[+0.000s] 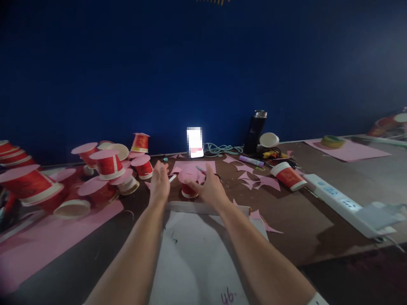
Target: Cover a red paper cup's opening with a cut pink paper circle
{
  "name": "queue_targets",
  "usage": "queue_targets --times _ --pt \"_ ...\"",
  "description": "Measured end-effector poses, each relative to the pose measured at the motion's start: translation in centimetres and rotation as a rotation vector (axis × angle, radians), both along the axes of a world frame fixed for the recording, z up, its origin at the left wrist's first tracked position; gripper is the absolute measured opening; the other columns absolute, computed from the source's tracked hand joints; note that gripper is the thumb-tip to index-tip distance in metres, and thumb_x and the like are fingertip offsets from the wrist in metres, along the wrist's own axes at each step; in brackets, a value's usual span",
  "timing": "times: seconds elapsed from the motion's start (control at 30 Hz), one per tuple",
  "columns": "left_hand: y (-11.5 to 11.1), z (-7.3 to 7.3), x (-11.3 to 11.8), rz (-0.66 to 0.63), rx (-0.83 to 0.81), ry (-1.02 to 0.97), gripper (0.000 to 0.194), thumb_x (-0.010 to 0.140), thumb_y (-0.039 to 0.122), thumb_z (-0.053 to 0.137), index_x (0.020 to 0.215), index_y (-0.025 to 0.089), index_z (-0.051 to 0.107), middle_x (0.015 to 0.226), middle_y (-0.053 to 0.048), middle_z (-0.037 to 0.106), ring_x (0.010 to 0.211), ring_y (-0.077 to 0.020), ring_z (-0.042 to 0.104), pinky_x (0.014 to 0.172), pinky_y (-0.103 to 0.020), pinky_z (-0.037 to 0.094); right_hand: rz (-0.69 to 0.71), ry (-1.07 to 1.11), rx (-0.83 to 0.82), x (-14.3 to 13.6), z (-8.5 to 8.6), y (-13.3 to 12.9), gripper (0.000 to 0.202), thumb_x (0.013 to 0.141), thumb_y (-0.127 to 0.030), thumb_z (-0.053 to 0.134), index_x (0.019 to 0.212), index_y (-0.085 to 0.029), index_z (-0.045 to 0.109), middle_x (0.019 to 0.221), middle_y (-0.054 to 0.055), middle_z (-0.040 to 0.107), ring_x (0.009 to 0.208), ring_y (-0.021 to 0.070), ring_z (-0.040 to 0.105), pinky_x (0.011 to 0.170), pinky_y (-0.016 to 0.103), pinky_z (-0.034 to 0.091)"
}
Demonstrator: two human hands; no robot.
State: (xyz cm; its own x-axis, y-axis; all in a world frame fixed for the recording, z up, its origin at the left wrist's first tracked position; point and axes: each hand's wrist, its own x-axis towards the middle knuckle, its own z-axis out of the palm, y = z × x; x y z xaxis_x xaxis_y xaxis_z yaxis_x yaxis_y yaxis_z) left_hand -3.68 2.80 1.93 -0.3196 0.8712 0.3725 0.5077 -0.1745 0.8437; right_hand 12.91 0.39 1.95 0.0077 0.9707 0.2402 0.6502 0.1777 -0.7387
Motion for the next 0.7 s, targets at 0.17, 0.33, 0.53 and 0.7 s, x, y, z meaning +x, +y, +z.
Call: queue_targets --times 0.17,0.33,0.53,0.7 --pt "0.2 0.2 -0.1 0.062 -0.096 -0.304 0.043 0.092 0.041 0.029 0.118 0.015 0.051 0.119 -0.014 0.061 0.108 -0.0208 0.058 0.089 -0.032 0.047 0.062 0.010 -0.033 -0.2 -1.3 0.2 0.102 0.060 -0.043 0.076 0.144 -0.022 0.023 0.118 0.013 0.060 0.092 0.0232 0.062 0.076 0.033 0.048" --pt "0.1 0.1 0.5 0.055 -0.087 -0.339 0.036 0.090 0.040 0.036 0.105 0.014 0.057 0.110 -0.015 0.064 0.097 -0.0212 0.062 0.085 -0.033 0.049 0.077 0.043 0.014 -0.4 -2.1 0.7 0.092 0.057 -0.033 0.078 0.138 -0.021 0.036 0.113 0.012 0.061 0.096 0.0258 0.060 0.084 0.038 0.046" --pt "0.8 -0.6 0.2 0.026 -0.054 -0.410 0.038 0.089 0.043 0.038 0.105 0.014 0.056 0.109 -0.014 0.064 0.094 -0.0204 0.062 0.083 -0.035 0.050 0.091 0.393 -0.024 -0.3 -0.9 1.1 0.070 0.056 -0.035 0.079 0.120 -0.022 0.054 0.110 0.009 0.064 0.098 0.0259 0.060 0.087 0.041 0.046" --pt "0.7 -0.5 0.4 -0.011 -0.021 -0.529 0.040 0.087 0.048 0.041 0.107 0.015 0.055 0.105 -0.012 0.065 0.089 -0.0183 0.064 0.075 -0.032 0.052 0.373 1.011 -0.191 0.4 1.1 0.7 0.039 0.068 -0.040 0.071 0.102 -0.022 0.062 0.097 0.003 0.069 0.084 0.0192 0.065 0.074 0.031 0.051"
